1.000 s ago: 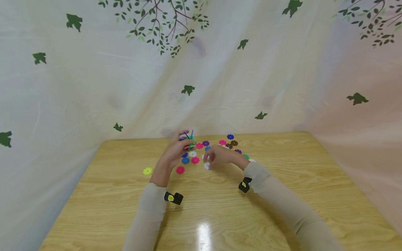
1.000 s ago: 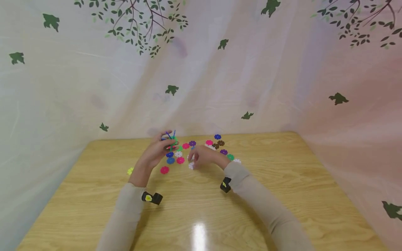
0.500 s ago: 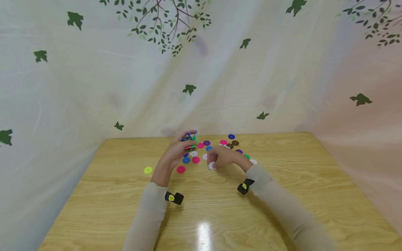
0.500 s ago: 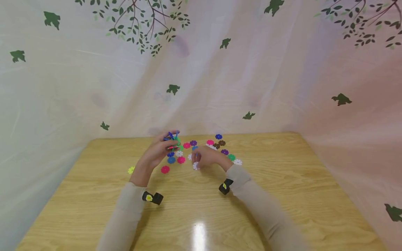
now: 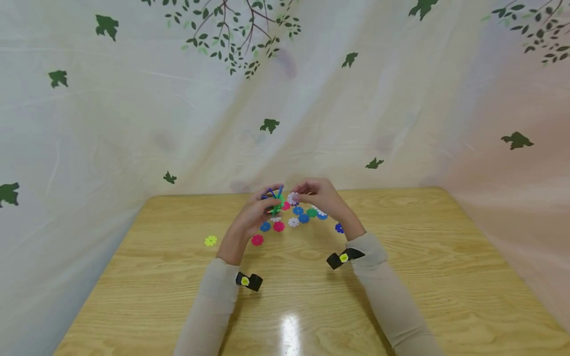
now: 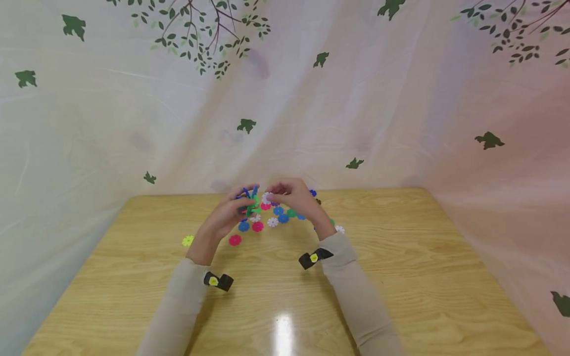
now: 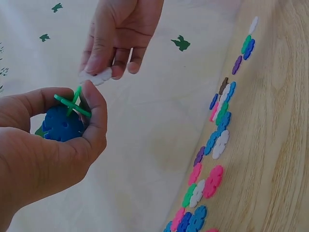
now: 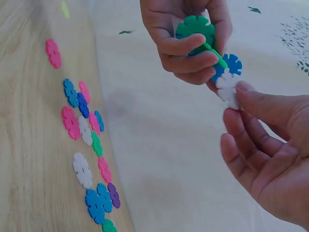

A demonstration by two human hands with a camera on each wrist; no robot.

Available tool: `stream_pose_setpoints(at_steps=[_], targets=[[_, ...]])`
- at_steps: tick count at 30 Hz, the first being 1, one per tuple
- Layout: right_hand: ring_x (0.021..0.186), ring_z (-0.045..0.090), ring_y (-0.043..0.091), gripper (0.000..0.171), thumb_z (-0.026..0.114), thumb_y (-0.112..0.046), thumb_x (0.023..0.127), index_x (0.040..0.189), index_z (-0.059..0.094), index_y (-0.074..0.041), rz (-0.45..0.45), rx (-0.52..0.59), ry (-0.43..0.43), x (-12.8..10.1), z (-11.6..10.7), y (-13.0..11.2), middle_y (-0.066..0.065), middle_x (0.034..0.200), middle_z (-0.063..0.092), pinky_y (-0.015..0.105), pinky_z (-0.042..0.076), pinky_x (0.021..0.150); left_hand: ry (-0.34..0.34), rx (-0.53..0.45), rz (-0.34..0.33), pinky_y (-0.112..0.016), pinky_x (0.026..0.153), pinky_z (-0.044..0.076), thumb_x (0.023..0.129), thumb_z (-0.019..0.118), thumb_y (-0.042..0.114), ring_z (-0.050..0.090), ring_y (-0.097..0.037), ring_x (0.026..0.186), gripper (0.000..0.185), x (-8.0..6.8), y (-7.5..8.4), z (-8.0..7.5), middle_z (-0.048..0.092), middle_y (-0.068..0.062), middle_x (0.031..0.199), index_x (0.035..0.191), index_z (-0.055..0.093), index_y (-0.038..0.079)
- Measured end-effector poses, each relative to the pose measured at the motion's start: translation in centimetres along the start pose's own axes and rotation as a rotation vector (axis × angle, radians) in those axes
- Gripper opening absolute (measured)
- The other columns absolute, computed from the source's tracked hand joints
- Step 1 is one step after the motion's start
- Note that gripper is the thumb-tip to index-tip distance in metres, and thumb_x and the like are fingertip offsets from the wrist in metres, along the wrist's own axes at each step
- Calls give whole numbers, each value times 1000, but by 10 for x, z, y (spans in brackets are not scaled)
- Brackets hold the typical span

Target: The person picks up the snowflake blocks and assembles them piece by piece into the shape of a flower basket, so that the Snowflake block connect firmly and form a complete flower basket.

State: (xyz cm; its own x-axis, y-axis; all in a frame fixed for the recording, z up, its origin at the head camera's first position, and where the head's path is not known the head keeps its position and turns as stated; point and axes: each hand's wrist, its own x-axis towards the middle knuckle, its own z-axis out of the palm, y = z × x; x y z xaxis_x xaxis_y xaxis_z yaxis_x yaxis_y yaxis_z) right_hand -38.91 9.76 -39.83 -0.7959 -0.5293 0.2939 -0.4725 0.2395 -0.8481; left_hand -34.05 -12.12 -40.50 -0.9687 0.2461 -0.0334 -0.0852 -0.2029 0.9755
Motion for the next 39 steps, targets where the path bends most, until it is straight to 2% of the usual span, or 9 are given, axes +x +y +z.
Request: stream_pose_setpoints(at_steps=[7, 12, 17, 21, 25, 33, 39], targets=[[85, 70, 13, 12, 71, -14, 97, 102, 74, -3, -74, 66, 88, -2, 9, -7, 13, 97, 74, 30, 60, 79, -23, 13, 5, -23, 77, 58, 102, 53, 5, 56, -11, 83, 44, -1, 0, 0, 49, 0, 97, 145, 44, 2], [85, 73, 17, 9, 69, -7, 97, 99, 72, 2, -115, 116, 127, -1, 15, -7, 19, 98, 72, 27, 61, 76, -34, 1, 1, -22, 76, 57, 102, 52, 4, 56, -11, 83, 43, 0, 0, 2, 49, 0, 96, 144, 44, 1], [83, 72, 12, 9, 68, -2, 96, 98, 69, 7, -127, 149, 149, -2, 19, -10, 25, 97, 70, 26, 61, 76, -42, -3, -3, -22, 77, 57, 102, 51, 3, 56, -13, 87, 45, 0, 0, 3, 49, 0, 99, 146, 41, -1], [81, 69, 8, 7, 68, 0, 95, 97, 69, 7, -145, 147, 159, -2, 21, -8, 22, 94, 70, 25, 59, 75, -62, -4, 0, -22, 78, 56, 103, 50, 4, 55, -15, 93, 47, 1, -1, 4, 48, -2, 106, 148, 38, -2], [78, 68, 8, 3, 68, 4, 94, 92, 70, 5, -145, 146, 205, -2, 24, -6, 17, 90, 71, 24, 58, 73, -71, -26, 2, -21, 76, 54, 103, 49, 1, 55, -13, 92, 47, 1, -2, 7, 44, -5, 111, 149, 36, -2], [74, 69, 6, 7, 67, 12, 91, 85, 68, 9, -138, 196, 313, -2, 33, -5, 13, 87, 69, 22, 60, 71, -58, -140, 17, -16, 72, 48, 100, 47, -3, 52, -12, 86, 51, -1, -4, 18, 44, -11, 120, 149, 31, -2], [75, 70, 11, 6, 68, 8, 92, 87, 69, 10, -114, 208, 294, -2, 28, -4, 9, 86, 71, 28, 62, 76, -49, -152, 7, -17, 76, 50, 101, 46, -3, 52, -14, 93, 52, 0, -4, 21, 42, -12, 126, 150, 31, 0]])
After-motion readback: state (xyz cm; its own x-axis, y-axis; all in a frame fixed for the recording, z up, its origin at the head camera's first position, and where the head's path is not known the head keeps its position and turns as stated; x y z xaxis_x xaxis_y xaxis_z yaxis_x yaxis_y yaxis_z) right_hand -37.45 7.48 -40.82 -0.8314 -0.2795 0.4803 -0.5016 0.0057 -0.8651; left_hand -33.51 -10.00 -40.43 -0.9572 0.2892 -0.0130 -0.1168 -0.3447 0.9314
